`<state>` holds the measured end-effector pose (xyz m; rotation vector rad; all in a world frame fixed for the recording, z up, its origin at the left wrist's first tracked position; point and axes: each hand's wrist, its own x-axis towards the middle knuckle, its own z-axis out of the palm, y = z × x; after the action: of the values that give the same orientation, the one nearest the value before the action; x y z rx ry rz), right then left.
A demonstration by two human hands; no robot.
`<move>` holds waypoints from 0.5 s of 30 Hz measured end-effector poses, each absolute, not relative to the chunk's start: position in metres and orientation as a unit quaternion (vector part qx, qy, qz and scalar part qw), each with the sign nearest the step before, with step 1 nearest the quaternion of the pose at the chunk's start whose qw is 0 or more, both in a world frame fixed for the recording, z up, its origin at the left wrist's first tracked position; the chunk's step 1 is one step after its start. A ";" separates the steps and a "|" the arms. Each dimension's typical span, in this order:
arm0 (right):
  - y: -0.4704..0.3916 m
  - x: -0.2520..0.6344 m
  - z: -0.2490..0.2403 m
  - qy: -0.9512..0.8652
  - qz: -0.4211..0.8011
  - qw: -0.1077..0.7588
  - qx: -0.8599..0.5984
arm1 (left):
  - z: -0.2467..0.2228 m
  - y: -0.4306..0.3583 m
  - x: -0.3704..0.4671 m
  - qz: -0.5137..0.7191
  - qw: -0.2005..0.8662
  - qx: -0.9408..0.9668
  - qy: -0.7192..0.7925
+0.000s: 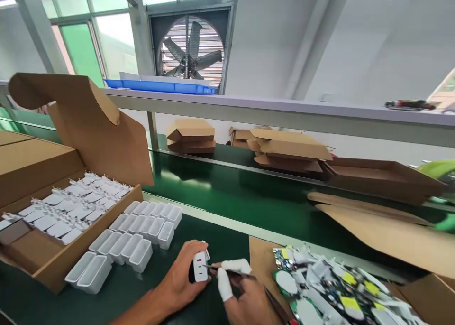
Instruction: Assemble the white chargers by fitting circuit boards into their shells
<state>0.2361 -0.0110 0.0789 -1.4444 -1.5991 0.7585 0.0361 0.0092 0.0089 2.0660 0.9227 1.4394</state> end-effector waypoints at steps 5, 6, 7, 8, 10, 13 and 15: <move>-0.019 0.219 0.075 -0.679 0.223 0.433 -0.549 | 0.010 0.005 0.034 0.520 0.223 0.750 0.342; -0.019 0.218 0.074 -0.689 0.217 0.434 -0.539 | 0.010 0.005 0.034 0.519 0.222 0.751 0.343; -0.019 0.218 0.074 -0.697 0.209 0.432 -0.533 | 0.009 0.005 0.034 0.518 0.222 0.752 0.342; -0.019 0.218 0.074 -0.705 0.197 0.424 -0.533 | 0.008 0.005 0.034 0.518 0.221 0.753 0.341; -0.019 0.217 0.074 -0.722 0.169 0.399 -0.539 | 0.005 0.006 0.033 0.518 0.219 0.755 0.338; -0.019 0.215 0.073 -0.736 0.142 0.372 -0.547 | 0.002 0.007 0.033 0.519 0.213 0.758 0.333; -0.019 0.216 0.071 -0.735 0.137 0.367 -0.553 | 0.002 0.007 0.033 0.518 0.211 0.761 0.329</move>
<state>0.2157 -0.0188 0.0707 -1.4210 -1.8880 0.3527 0.0328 0.0073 0.0016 2.1144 0.9158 1.4401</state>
